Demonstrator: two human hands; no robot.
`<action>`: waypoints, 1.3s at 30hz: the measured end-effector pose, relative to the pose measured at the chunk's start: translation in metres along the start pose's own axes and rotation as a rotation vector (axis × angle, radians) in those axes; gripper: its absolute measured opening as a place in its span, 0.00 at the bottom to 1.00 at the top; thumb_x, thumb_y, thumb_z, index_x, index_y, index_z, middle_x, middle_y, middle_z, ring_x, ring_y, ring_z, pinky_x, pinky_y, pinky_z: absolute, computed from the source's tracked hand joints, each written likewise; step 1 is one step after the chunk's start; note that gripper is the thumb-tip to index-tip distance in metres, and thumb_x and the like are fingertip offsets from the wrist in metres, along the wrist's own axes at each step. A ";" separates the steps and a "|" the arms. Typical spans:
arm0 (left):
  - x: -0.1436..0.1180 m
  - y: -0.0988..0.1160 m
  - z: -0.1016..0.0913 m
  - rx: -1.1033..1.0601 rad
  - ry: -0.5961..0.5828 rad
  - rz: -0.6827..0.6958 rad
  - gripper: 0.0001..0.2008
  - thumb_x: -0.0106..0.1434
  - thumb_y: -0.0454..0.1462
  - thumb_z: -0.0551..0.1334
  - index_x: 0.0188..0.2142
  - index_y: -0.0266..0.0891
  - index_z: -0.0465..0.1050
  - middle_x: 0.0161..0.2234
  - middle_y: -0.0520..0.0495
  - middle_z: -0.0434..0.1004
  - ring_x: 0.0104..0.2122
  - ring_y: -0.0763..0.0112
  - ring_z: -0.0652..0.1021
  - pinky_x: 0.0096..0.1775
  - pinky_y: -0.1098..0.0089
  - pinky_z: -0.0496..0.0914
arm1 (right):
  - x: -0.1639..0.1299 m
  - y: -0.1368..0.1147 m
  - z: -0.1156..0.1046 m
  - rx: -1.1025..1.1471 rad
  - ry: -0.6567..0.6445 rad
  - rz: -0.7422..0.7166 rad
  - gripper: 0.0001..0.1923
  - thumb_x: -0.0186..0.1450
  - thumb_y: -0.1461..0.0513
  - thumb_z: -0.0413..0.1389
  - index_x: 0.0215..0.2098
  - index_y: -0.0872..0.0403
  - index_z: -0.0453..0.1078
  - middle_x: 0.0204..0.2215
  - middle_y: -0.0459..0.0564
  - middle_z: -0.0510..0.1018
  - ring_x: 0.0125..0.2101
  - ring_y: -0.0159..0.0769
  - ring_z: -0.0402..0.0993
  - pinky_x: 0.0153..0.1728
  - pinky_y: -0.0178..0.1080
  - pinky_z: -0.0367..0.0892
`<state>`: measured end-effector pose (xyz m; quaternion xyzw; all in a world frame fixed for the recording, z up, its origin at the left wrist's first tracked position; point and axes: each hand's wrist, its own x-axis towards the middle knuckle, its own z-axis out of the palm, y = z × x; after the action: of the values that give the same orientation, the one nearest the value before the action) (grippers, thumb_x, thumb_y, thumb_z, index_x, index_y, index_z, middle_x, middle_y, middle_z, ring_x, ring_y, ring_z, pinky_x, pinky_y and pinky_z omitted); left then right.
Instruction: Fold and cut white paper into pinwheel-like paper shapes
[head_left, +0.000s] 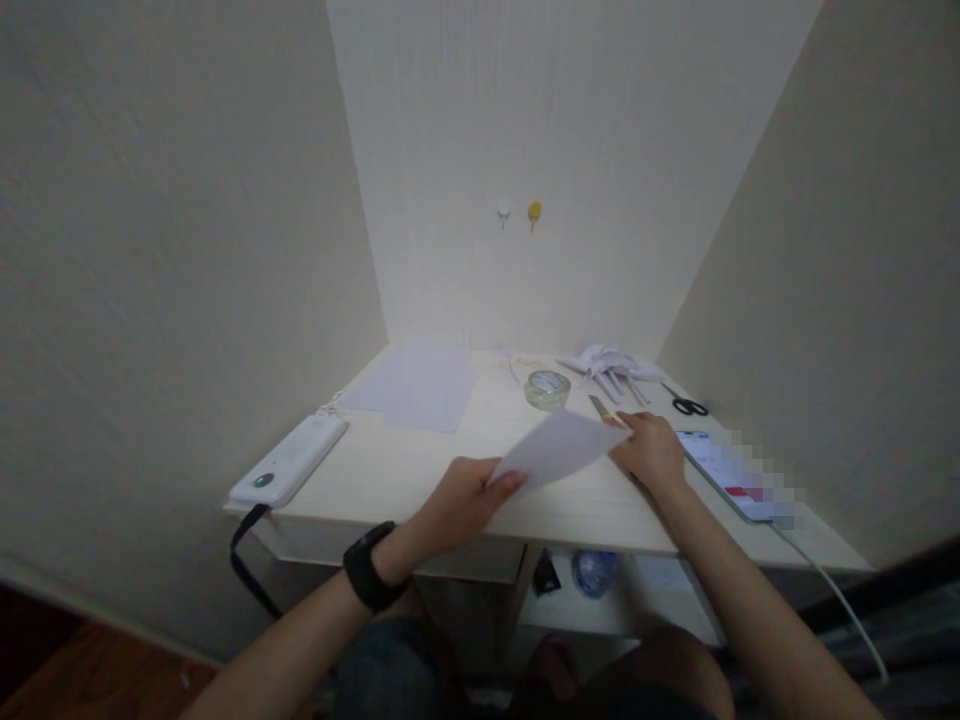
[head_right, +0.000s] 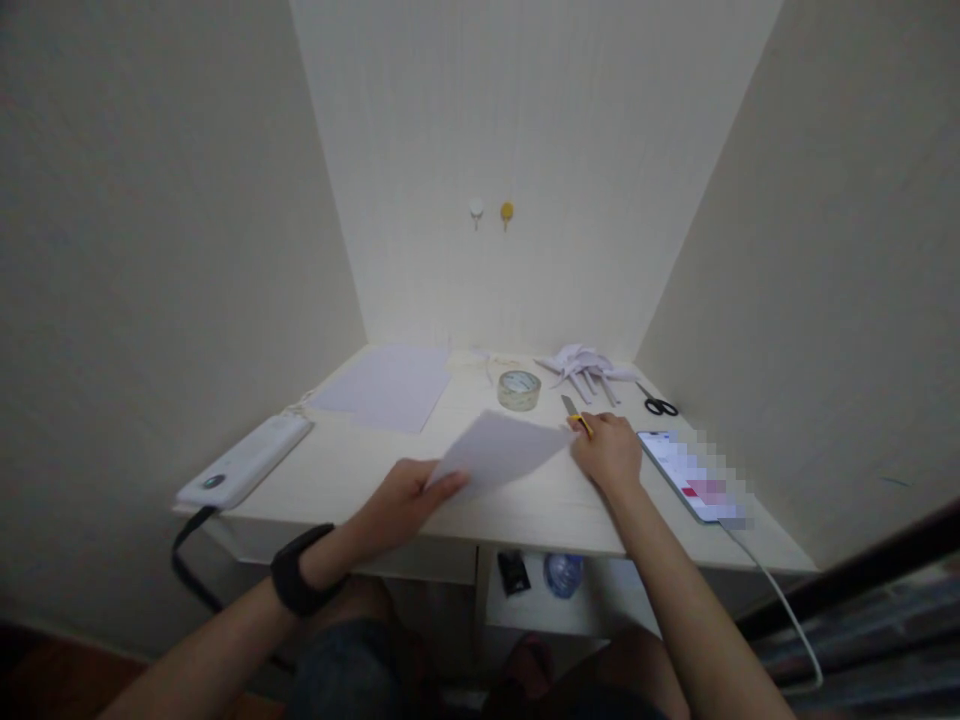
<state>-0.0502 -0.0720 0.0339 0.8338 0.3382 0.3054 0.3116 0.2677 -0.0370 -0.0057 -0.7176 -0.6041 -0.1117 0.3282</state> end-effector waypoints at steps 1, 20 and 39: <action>0.011 0.003 -0.003 -0.166 0.027 -0.063 0.24 0.68 0.52 0.55 0.28 0.36 0.76 0.27 0.46 0.79 0.29 0.66 0.78 0.33 0.68 0.72 | 0.001 -0.005 -0.001 0.170 0.072 0.030 0.28 0.67 0.45 0.46 0.39 0.56 0.79 0.37 0.62 0.81 0.43 0.51 0.75 0.44 0.46 0.67; 0.069 -0.070 -0.012 -0.868 0.403 -0.388 0.08 0.56 0.29 0.69 0.32 0.33 0.70 0.31 0.45 0.79 0.27 0.71 0.79 0.35 0.64 0.78 | -0.017 -0.062 0.019 1.276 -0.639 0.448 0.13 0.52 0.61 0.68 0.35 0.56 0.76 0.30 0.52 0.83 0.24 0.38 0.78 0.26 0.38 0.74; 0.056 -0.086 -0.019 -0.846 0.337 -0.405 0.04 0.60 0.26 0.66 0.29 0.30 0.74 0.27 0.45 0.77 0.23 0.77 0.76 0.31 0.74 0.76 | -0.013 -0.049 0.007 1.284 -0.812 0.353 0.16 0.53 0.63 0.66 0.40 0.58 0.76 0.38 0.58 0.83 0.26 0.39 0.78 0.27 0.38 0.73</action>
<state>-0.0631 0.0256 -0.0005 0.4910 0.3855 0.4799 0.6165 0.2169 -0.0405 -0.0024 -0.4573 -0.4999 0.5853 0.4454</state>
